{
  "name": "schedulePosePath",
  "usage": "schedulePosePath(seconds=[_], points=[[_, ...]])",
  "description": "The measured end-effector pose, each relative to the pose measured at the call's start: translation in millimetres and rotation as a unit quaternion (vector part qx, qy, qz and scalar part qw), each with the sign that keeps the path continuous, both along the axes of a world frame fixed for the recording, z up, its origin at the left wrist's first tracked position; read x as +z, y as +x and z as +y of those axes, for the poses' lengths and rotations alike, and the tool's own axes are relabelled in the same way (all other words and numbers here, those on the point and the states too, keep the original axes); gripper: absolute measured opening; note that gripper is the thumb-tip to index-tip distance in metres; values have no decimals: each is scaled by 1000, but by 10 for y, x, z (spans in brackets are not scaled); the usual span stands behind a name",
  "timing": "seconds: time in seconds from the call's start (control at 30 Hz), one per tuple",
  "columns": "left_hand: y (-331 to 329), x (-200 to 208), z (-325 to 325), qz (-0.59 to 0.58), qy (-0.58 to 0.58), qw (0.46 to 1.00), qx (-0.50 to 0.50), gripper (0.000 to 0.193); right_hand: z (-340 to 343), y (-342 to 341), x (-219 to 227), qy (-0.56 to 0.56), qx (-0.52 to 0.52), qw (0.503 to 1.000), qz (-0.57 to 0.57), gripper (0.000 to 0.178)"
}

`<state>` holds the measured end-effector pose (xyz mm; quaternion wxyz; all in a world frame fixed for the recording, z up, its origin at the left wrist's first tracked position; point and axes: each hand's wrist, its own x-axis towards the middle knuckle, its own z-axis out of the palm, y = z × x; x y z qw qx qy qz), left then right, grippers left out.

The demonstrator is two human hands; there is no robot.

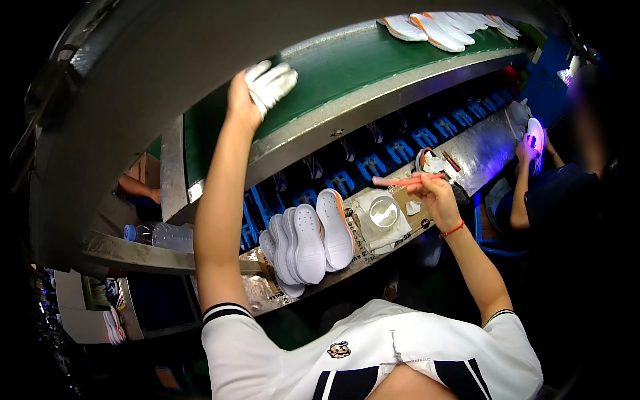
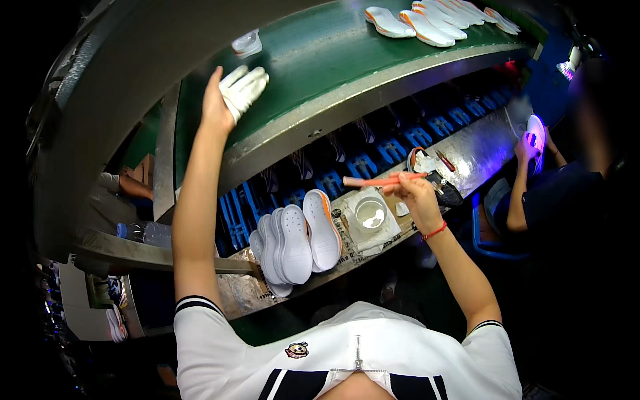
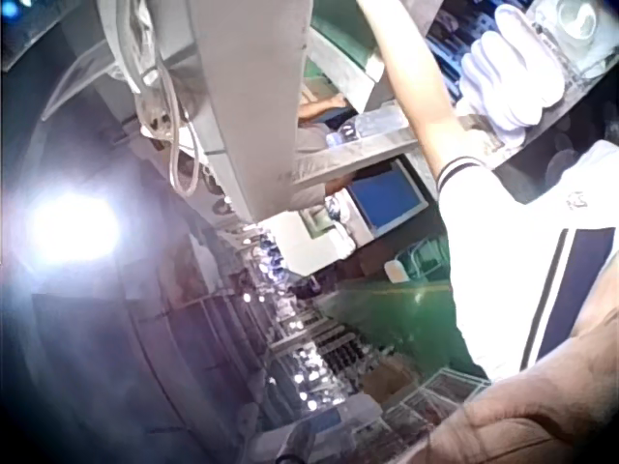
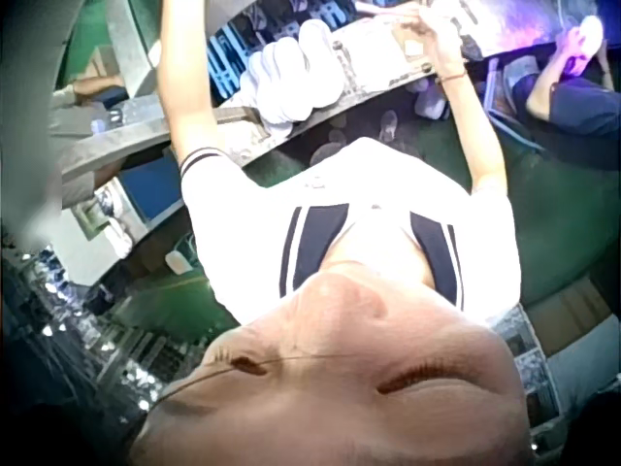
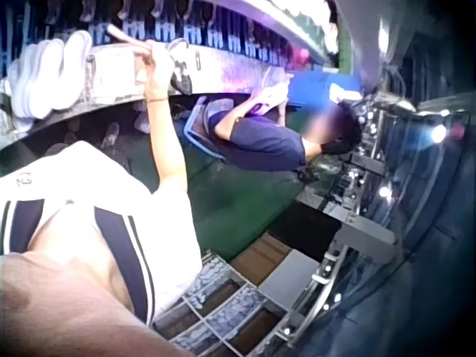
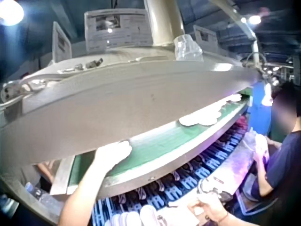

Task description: The person applies glue to the underside of white shoe soles using a small brush. They dip the brush into a container and coat the surface of multiple soles before placing them on a green conveyor belt.

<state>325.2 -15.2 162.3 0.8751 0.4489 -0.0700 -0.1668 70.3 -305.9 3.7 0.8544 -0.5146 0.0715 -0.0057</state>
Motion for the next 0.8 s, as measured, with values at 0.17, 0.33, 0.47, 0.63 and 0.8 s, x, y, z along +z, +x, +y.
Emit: schedulePosePath(seconds=[0.17, 0.33, 0.47, 0.63, 0.8], points=[[-1399, -1205, -10, -458, 552, 657, -232, 35, -141, -671, -582, 7, -14, 990, 142, 30], [-1693, -2304, 272, -624, 631, 412, -207, 58, -147, -967, -837, -3, -34, 977, 209, 28], [-1385, -2839, -14, -740, 548, 369, -128, 35, -70, -945, -903, -10, -13, 979, 205, 29], [-1160, -2901, -354, -749, 549, 231, -290, 14, -1, -794, -925, -38, -11, 980, 193, 29], [-1185, -2180, -121, -673, 579, 292, -356, 14, -96, -475, -1138, -162, -64, 978, 114, 31]])
